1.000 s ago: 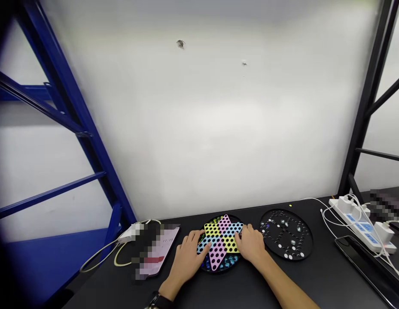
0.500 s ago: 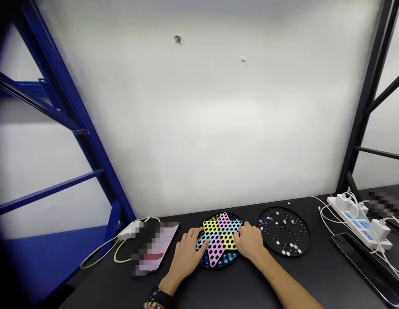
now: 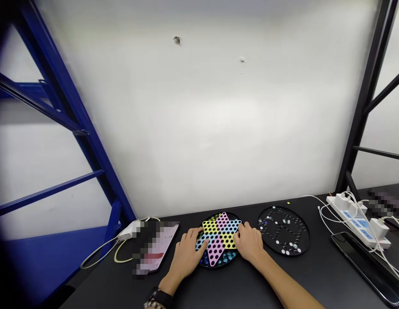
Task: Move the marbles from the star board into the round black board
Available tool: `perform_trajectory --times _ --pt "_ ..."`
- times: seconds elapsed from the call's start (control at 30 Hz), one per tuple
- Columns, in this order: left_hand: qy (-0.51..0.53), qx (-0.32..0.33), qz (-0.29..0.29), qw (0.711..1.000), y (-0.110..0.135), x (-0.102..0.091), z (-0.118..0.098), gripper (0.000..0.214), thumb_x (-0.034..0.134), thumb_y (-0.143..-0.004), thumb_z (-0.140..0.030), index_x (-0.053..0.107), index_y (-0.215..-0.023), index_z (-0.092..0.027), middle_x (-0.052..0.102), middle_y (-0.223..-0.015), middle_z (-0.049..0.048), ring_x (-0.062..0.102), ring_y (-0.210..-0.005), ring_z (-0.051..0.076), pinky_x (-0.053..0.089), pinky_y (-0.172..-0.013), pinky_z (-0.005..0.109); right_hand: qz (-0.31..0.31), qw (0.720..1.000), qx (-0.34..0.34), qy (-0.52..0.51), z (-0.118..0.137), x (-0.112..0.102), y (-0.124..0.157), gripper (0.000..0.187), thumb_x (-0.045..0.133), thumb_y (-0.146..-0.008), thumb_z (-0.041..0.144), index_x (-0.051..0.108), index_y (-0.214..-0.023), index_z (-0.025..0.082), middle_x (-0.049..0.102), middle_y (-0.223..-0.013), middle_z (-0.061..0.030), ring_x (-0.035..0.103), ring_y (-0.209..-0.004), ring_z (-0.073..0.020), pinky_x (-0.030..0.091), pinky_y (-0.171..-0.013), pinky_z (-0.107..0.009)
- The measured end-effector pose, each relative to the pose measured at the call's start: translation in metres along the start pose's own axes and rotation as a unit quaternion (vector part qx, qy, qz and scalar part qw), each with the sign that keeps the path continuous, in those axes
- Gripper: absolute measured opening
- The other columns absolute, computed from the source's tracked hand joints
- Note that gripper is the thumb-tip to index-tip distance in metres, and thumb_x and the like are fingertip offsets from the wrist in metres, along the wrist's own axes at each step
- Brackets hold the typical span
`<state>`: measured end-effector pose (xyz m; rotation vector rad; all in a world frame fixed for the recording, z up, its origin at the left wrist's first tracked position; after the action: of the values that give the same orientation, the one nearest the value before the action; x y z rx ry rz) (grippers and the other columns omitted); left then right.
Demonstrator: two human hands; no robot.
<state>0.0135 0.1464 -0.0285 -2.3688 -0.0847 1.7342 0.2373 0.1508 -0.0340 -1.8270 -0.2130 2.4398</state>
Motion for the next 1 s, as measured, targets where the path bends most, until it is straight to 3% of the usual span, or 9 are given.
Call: perform_trajectory --times 0.3,0.77,0.9,1.0 --pt "-0.008 -0.003 -0.006 1.0 0.0 -0.001 0.001 0.04 0.041 -0.093 -0.039 0.055 -0.127 -0.024 0.058 -0.127 0.0085 0.053 -0.112 0.027 0.04 -0.088 0.038 0.011 1.0 -0.003 -0.01 -0.001 -0.001 -0.002 0.034 0.042 -0.092 0.025 0.071 -0.074 0.02 0.068 -0.092 -0.0062 0.065 -0.072 -0.0169 0.035 -0.063 -0.027" --pt "0.01 -0.002 -0.001 1.0 -0.001 0.0 0.003 0.041 0.039 -0.093 -0.041 0.055 -0.127 -0.023 0.058 -0.128 0.0098 0.053 -0.114 0.028 0.04 -0.09 0.041 -0.013 0.999 -0.01 -0.037 -0.004 0.004 -0.005 0.045 0.038 -0.098 0.03 0.066 -0.066 0.017 0.07 -0.086 -0.0088 0.064 -0.068 -0.0165 0.036 -0.063 -0.026" --pt "0.011 -0.004 0.001 1.0 0.0 -0.002 0.004 0.042 0.039 -0.093 -0.043 0.055 -0.127 -0.024 0.058 -0.127 0.0089 0.053 -0.114 0.028 0.041 -0.09 0.04 -0.042 0.991 0.03 -0.121 -0.012 -0.006 -0.011 0.049 0.032 -0.101 0.033 0.062 -0.065 0.018 0.068 -0.072 -0.007 0.059 -0.06 -0.016 0.031 -0.057 -0.026" --pt "0.019 -0.001 0.007 1.0 0.001 -0.004 0.003 0.041 0.039 -0.093 -0.042 0.056 -0.126 -0.024 0.058 -0.128 0.0094 0.053 -0.114 0.028 0.042 -0.091 0.041 -0.079 0.983 0.061 -0.154 -0.032 -0.023 -0.018 0.054 0.026 -0.102 0.035 0.06 -0.063 0.019 0.066 -0.066 -0.0061 0.055 -0.057 -0.0156 0.029 -0.055 -0.027"
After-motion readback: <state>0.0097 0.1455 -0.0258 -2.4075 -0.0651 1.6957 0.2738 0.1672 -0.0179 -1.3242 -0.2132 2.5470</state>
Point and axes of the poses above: each hand's wrist, its own y-axis away from the middle knuckle, its own x-axis out of the palm, z = x × y, the point moved 5 cm from there along -y, towards the middle knuckle
